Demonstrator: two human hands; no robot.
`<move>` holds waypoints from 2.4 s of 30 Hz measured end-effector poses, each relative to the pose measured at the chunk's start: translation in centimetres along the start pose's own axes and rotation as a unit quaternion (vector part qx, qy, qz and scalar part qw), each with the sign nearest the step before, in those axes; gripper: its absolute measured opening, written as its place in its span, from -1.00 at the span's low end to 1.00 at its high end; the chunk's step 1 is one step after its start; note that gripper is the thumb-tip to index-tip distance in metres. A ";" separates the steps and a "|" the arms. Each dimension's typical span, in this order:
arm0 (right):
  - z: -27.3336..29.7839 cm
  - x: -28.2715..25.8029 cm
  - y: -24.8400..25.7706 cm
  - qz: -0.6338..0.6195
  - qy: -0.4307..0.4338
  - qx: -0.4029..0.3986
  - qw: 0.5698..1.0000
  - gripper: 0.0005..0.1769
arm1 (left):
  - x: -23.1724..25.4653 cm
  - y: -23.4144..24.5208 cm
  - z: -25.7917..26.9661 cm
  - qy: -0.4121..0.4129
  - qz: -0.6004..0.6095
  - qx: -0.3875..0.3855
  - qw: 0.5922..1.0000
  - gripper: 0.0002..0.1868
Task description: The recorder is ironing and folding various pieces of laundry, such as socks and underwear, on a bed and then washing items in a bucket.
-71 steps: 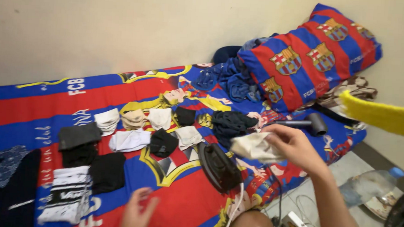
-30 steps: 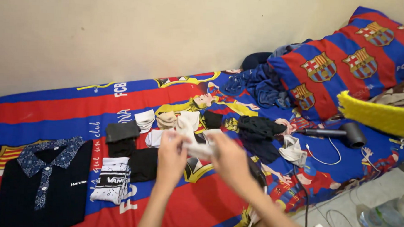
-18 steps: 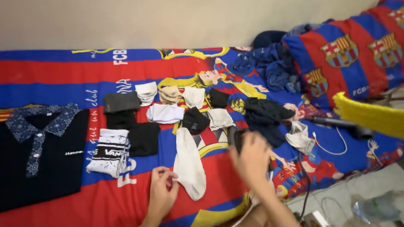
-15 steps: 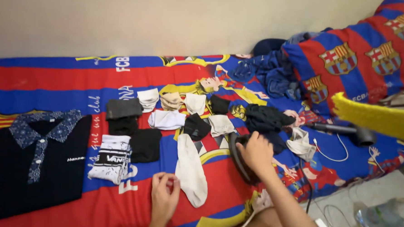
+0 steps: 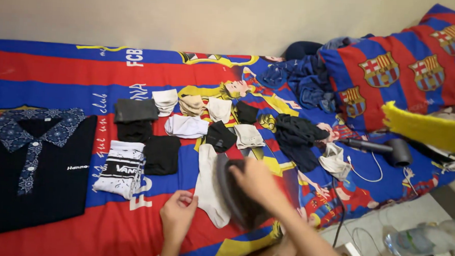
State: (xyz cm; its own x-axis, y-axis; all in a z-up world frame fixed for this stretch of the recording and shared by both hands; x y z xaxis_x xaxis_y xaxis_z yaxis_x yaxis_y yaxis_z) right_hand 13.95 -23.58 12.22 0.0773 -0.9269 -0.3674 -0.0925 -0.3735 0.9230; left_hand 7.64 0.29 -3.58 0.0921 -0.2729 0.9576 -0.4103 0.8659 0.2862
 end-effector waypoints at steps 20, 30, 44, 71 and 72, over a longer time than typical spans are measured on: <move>-3.4 -1.7 -7.0 -0.030 0.038 -0.056 0.997 -0.49 | -6.9 -3.5 -1.6 0.062 0.190 -0.128 0.971 -0.74; -3.4 -1.9 -8.0 -0.057 0.027 -0.020 0.998 -0.51 | -6.2 -4.3 -3.8 0.134 0.063 -0.294 0.944 -0.74; -5.5 -3.7 -7.8 -0.070 -0.024 -0.027 0.997 -0.48 | -4.9 -2.7 -2.4 0.091 0.094 -0.301 0.945 -0.63; -7.0 1.0 -9.1 -0.046 -0.106 -0.012 0.993 -0.51 | -4.5 -1.1 -2.1 0.077 0.128 -0.243 0.959 -0.59; -6.5 1.4 -9.6 -0.041 -0.086 -0.025 0.995 -0.53 | -4.8 -1.4 -2.1 0.073 0.127 -0.253 0.956 -0.58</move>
State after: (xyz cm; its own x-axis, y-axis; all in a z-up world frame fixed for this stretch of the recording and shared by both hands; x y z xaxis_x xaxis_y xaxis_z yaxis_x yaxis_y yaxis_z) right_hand 21.39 -21.04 3.63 -0.0889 -0.8877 -0.4518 -0.0435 -0.4497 0.8921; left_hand 9.65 1.23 -8.49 0.1884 0.0026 0.9821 0.0517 0.9986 -0.0126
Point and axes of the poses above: each hand's wrist, its own z-axis away from the middle knuckle, its own y-axis out of the back of the hand, x = y × z, the point moved 10 cm from there along -z, towards the middle knuckle, and after that the axes turned 3 degrees about -z, right-handed, at the moved point
